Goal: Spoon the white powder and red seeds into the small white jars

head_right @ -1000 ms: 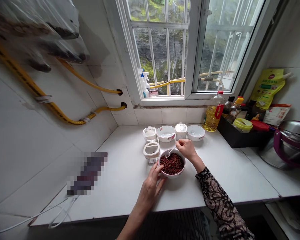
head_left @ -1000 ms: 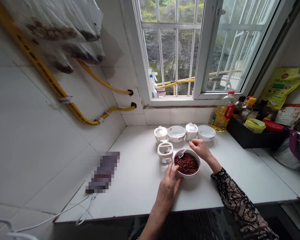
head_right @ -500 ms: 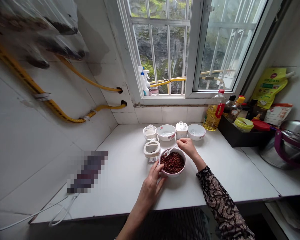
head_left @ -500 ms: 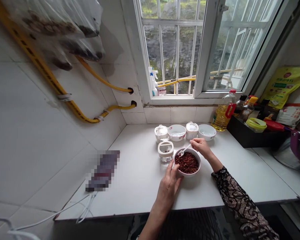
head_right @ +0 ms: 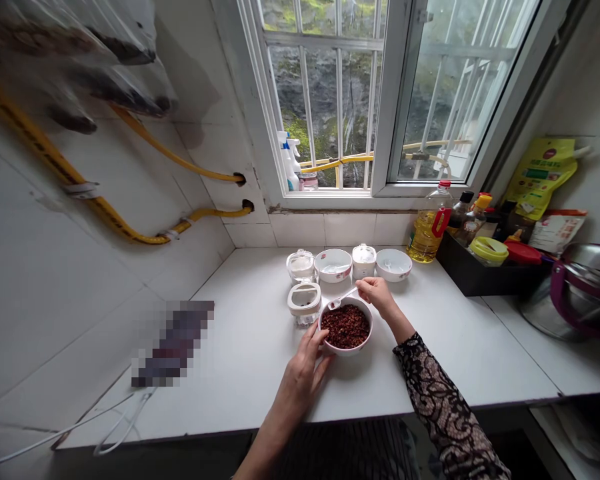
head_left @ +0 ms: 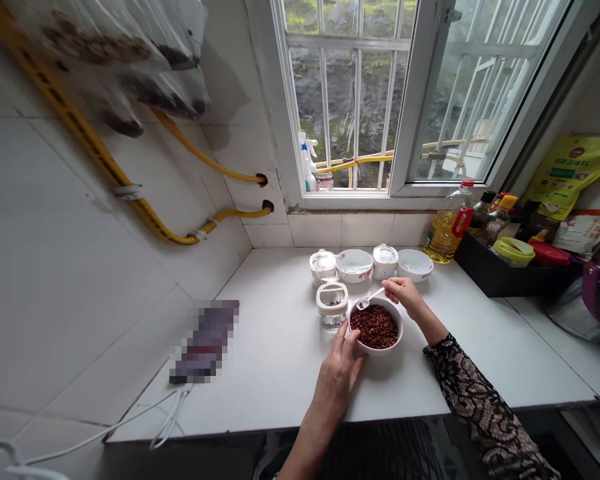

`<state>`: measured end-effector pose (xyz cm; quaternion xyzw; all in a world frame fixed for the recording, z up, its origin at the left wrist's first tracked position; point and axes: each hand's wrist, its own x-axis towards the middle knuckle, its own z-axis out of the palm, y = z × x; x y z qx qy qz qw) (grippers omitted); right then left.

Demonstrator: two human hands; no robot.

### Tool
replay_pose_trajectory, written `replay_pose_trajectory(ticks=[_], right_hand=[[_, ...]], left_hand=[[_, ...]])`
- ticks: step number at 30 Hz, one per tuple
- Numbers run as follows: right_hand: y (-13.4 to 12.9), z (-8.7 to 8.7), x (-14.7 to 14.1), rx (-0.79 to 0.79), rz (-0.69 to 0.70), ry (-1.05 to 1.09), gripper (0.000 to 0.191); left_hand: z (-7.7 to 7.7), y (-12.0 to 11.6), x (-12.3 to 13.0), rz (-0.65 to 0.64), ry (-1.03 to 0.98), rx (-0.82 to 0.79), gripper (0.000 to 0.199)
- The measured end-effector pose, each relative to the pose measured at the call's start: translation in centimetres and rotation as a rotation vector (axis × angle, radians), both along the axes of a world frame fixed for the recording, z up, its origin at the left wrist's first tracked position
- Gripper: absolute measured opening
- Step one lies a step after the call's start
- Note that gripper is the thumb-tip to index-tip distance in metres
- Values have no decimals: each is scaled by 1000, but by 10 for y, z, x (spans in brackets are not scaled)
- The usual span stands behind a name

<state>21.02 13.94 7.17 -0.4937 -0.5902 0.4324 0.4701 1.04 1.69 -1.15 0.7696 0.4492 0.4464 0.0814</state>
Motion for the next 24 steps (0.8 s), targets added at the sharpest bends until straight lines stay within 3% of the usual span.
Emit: replay_pose_trajectory(ticks=[7,10,13,15,17,20,24], right_hand=[[-10,23,-23,181,-104,15,51],[-20,32,-40,481,-170,-198,42],[-27,33,-52,769,-86,-520,36],[-29,31,-53,880,-29,-614,34],[-27,31,-47,899,-64,-574,33],[-22,36,-25,801,-155,-440,33],[-16,38,5,621,-52,-466,36]], left_hand=[[-2,0,2,17,5,-7,48],[-2,0,1,3,6,0,47],[-2,0,-1,-19,16,-18,48],[-1,0,-2,-27,22,-40,49],[1,0,-2,-23,30,-47,49],[4,-2,-1,-4,38,-33,47],[6,-2,-1,-6,39,-14,49]])
